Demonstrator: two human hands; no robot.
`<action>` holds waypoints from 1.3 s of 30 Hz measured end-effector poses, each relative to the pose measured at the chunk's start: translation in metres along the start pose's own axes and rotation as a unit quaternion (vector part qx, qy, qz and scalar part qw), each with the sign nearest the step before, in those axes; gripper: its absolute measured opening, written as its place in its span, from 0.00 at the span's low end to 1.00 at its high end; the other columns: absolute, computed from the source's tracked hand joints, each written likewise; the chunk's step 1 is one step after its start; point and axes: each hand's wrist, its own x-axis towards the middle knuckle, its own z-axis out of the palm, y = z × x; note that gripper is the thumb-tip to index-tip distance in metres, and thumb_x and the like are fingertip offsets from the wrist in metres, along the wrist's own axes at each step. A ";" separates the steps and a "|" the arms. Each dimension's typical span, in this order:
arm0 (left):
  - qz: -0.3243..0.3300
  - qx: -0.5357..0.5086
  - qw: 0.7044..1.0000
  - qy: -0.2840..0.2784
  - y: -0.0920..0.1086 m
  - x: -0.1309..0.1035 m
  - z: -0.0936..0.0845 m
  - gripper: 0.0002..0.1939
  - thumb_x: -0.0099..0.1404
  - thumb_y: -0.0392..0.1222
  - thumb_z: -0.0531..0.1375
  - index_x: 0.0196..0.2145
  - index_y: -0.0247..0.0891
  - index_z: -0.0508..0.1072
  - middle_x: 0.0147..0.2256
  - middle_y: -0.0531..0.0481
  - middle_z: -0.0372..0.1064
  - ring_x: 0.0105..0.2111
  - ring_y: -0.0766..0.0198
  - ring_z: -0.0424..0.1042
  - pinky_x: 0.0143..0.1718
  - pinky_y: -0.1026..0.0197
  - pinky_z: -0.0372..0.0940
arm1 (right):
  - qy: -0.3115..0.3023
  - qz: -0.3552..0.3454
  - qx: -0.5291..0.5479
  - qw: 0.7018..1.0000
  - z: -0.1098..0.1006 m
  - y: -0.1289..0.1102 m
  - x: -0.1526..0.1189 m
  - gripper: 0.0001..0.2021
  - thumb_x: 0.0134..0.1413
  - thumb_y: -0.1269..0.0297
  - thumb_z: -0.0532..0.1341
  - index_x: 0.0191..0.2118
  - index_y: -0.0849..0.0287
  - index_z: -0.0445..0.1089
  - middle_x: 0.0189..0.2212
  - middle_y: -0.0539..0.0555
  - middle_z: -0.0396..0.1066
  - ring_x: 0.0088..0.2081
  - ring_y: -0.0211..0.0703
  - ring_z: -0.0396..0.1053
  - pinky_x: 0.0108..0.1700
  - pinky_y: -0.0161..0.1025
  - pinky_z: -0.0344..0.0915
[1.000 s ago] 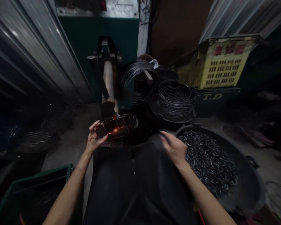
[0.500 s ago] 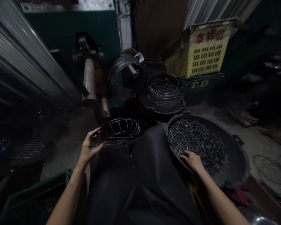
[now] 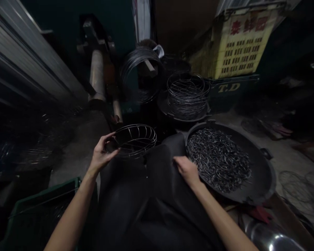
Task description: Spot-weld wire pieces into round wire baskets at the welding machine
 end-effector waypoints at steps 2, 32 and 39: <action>0.008 0.008 1.000 -0.012 0.005 0.000 0.000 0.28 0.55 0.38 0.63 0.54 0.41 0.64 0.46 0.46 0.66 0.45 0.60 0.69 0.49 0.55 0.66 | -0.001 0.000 0.026 1.000 0.014 -0.011 0.003 0.12 0.60 0.63 0.52 0.37 0.55 0.73 0.32 0.53 0.76 0.34 0.45 0.73 0.37 0.42 0.71; 0.050 0.030 0.998 -0.019 0.013 0.002 -0.016 0.29 0.56 0.34 0.62 0.55 0.43 0.62 0.47 0.46 0.64 0.48 0.58 0.67 0.49 0.54 0.66 | 0.052 -0.468 -0.145 0.870 0.026 -0.138 0.165 0.12 0.57 0.74 0.59 0.45 0.60 0.73 0.47 0.52 0.73 0.23 0.30 0.63 0.28 0.34 0.57; 0.068 0.028 0.997 -0.017 0.000 0.007 -0.018 0.29 0.57 0.33 0.62 0.55 0.43 0.61 0.47 0.46 0.63 0.48 0.59 0.67 0.50 0.54 0.66 | 0.047 -0.472 -0.177 0.863 0.034 -0.138 0.173 0.13 0.60 0.73 0.55 0.45 0.56 0.74 0.48 0.50 0.73 0.24 0.28 0.63 0.28 0.32 0.58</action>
